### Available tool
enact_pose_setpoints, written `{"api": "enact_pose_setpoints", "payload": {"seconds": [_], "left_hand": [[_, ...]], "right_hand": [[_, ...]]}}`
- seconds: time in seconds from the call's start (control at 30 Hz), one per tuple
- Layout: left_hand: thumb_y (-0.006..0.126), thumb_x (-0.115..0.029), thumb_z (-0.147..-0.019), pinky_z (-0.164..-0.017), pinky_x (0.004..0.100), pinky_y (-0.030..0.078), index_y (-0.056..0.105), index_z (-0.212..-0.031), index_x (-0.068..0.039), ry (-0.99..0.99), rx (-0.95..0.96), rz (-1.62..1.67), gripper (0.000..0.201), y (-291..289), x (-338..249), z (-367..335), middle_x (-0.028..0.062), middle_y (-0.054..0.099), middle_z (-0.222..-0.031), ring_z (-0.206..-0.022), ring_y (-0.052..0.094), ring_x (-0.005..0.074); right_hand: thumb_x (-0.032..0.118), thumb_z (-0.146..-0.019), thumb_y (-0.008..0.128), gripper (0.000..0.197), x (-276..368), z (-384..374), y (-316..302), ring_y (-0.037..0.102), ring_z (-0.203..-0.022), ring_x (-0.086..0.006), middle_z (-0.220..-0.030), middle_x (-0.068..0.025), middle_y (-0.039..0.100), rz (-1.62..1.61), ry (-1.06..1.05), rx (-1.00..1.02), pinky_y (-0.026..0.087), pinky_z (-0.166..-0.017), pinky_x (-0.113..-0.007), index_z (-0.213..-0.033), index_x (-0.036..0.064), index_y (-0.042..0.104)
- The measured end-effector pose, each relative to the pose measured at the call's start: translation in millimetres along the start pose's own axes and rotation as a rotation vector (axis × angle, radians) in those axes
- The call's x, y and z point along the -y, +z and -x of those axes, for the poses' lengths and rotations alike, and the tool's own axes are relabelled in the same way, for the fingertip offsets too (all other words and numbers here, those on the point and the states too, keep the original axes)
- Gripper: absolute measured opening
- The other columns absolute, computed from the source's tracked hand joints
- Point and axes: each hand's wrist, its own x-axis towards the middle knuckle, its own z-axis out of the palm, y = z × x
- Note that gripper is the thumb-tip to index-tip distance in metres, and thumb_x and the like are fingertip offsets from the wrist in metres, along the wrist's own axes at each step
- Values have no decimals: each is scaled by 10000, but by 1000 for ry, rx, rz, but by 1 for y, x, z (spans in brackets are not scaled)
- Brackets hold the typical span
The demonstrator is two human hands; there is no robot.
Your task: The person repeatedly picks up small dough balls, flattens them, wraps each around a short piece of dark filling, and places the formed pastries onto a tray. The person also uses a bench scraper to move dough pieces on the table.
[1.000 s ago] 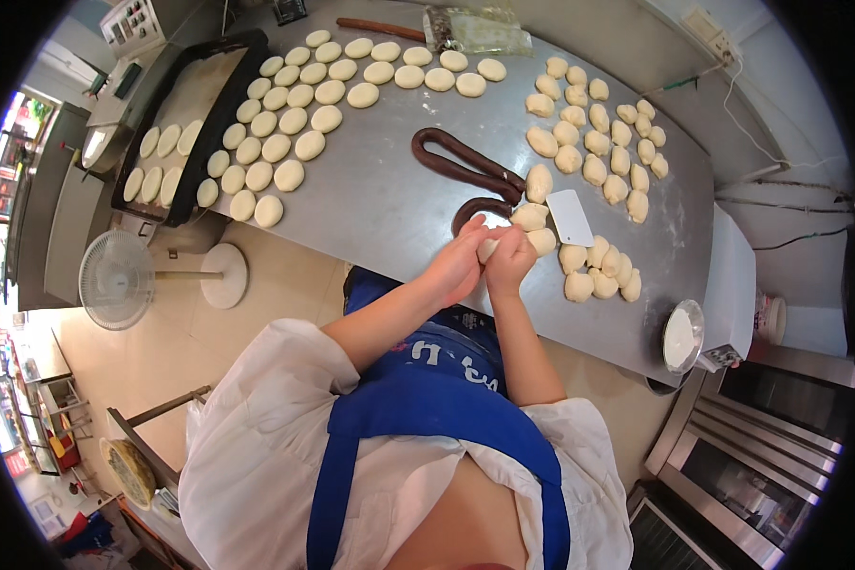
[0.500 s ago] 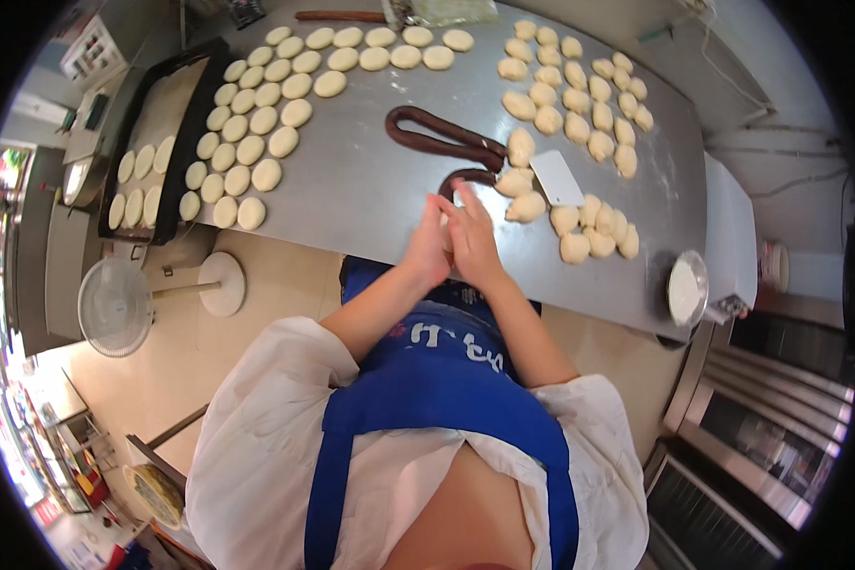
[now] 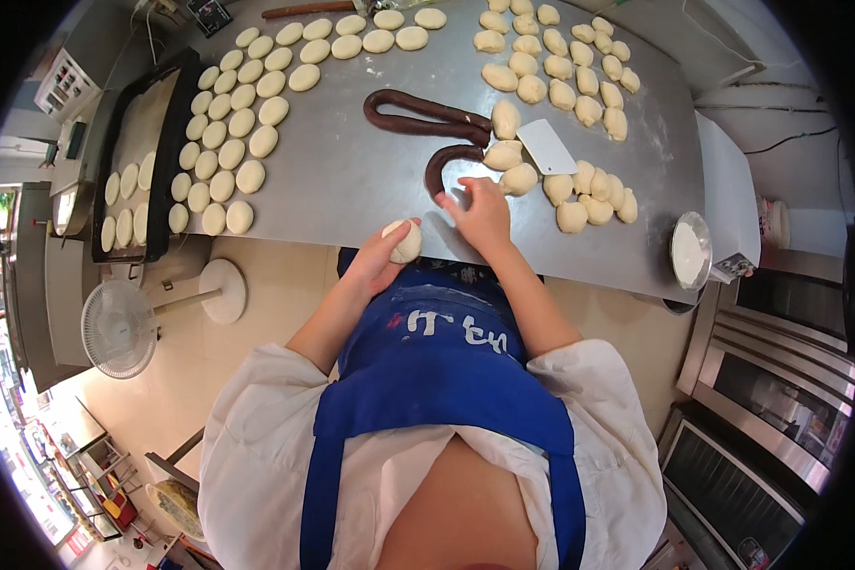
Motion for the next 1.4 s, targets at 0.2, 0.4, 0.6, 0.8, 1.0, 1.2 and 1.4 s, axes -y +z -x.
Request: {"api": "enact_pose_setpoints", "payload": {"seconds": [0.2, 0.4, 0.6, 0.8, 1.0, 1.2, 1.4], "left_hand": [[649, -215, -927, -835, 277, 501, 564, -1277, -34, 108, -75, -341, 404, 15, -1, -6, 35, 620, -1094, -957, 603, 123], [661, -232, -889, -894, 303, 487, 551, -1316, -81, 207, -95, -754, 465, 30, -3, 6, 91, 640, -1120, -1018, 612, 170], [664, -316, -831, -914, 418, 490, 353, -1466, -110, 432, 89, -1453, 737, 60, 19, -10, 233, 629, -1164, -1050, 621, 383], [648, -258, -790, -771, 470, 525, 184, -1510, -37, 356, 166, -1848, 885, 80, 24, -15, 227, 667, -943, -858, 652, 396], [623, -255, -783, -740, 434, 540, 168, -1513, -20, 278, 185, -2090, 891, 91, 32, -20, 203, 676, -908, -807, 671, 350], [626, -288, -808, -801, 413, 538, 236, -1504, -43, 135, 191, -1977, 835, 110, 18, -26, 202, 668, -988, -902, 666, 323], [673, -98, -879, -830, 322, 534, 529, -1303, -63, -107, 96, -443, 448, 85, 14, -40, 74, 609, -1161, -988, 619, 192]], "right_hand": [[409, -679, 765, 471, -1, -14, 38, 602, -851, -298, -916, -99, 625, 245, -138, -83, 464, -696, -419, -989, 66, 678], [288, -728, 721, 262, -14, 8, 8, 625, -829, -274, -882, -93, 634, 122, -250, 149, 509, -713, -397, -892, 84, 711], [266, -702, 777, 287, -40, 39, -34, 606, -812, -272, -837, -76, 610, 86, -341, 121, 491, -724, -388, -904, 79, 698], [259, -697, 746, 215, -46, 37, -21, 603, -774, -258, -786, -72, 600, 136, -350, 74, 489, -694, -382, -782, 72, 682], [232, -685, 701, 169, -52, 24, -35, 607, -719, -271, -726, -79, 599, 232, -407, 139, 495, -643, -395, -685, 70, 653], [280, -824, 640, 259, -69, 35, -50, 560, -610, -175, -659, -45, 582, -333, 181, 363, 469, -592, -328, -709, 48, 652], [383, -942, 572, 380, -71, 44, -58, 350, -461, -94, -598, 6, 454, -1413, 920, 145, 265, -410, -230, -689, 125, 452]]}}
